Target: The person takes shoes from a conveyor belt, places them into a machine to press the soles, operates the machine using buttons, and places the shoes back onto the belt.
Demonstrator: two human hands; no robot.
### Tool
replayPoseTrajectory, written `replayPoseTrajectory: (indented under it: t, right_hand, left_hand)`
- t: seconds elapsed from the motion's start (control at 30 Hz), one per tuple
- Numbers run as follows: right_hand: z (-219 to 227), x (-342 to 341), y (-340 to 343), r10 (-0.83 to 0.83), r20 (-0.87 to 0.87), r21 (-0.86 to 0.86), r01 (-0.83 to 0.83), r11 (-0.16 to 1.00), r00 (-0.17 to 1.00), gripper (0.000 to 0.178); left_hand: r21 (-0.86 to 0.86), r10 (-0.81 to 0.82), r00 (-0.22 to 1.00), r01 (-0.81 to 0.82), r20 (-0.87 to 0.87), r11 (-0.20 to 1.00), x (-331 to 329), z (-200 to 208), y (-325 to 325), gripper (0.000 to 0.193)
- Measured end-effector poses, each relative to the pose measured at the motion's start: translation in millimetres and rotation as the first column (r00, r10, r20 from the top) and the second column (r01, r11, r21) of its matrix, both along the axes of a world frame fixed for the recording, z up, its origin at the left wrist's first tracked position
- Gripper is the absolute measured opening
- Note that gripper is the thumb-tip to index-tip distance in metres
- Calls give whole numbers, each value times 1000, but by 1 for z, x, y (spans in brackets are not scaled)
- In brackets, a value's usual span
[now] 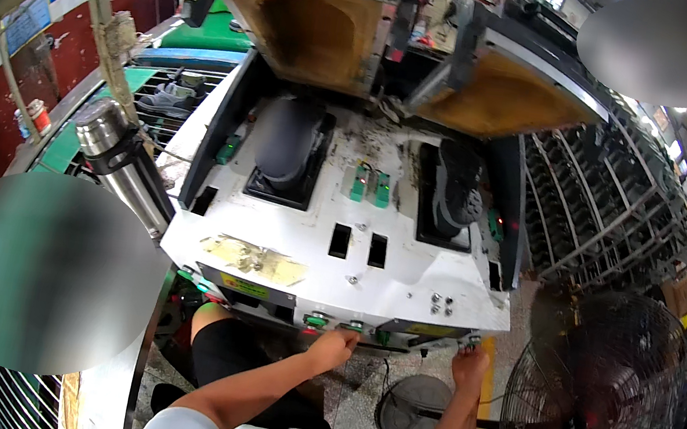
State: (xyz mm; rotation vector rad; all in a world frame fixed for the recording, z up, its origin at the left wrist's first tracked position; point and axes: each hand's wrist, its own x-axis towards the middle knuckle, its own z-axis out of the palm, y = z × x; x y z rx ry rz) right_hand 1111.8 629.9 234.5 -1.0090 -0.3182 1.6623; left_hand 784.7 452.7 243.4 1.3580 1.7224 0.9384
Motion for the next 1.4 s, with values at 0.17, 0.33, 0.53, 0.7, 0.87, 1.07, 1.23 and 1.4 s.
replayPoseTrajectory:
  t: [0.17, 0.33, 0.53, 0.7, 0.87, 1.07, 1.23, 1.4]
  right_hand:
    - [-53, -37, -54, 630, 741, -453, -520, 724, 232, 33]
    - [53, -241, -151, 754, 395, -141, -845, -515, -526, 72]
    - [194, -483, -68, 457, 600, 519, -755, 402, 656, 48]
    - [229, -598, 5, -211, 974, 101, -688, 718, -77, 100]
    - [230, -613, 9, -2, 899, -288, -595, 750, -438, 108]
    - [220, -571, -62, -415, 910, 353, -556, 753, 16, 95]
    - [143, -503, -93, -545, 700, 713, -410, 569, 462, 97]
    - [128, -472, -147, -139, 298, 766, -150, 625, 944, 66]
  left_hand:
    - [75, 278, 945, -294, 171, 953, -55, -11, -74, 22]
    - [147, 837, 546, -826, -30, 544, -148, -25, -224, 20]
    - [266, 994, -103, -957, 44, -111, -195, -11, -400, 18]
    - [221, 935, -282, -918, 217, -328, -177, -25, -466, 21]
    - [235, 942, -318, -912, 107, -335, -180, -40, -467, 22]
    - [235, 959, -265, -931, 98, -281, -178, -38, -472, 19]
    - [225, 975, -213, -955, -66, -193, -178, -32, -470, 17]
    - [58, 950, 304, -952, 72, 300, -163, 3, -452, 19]
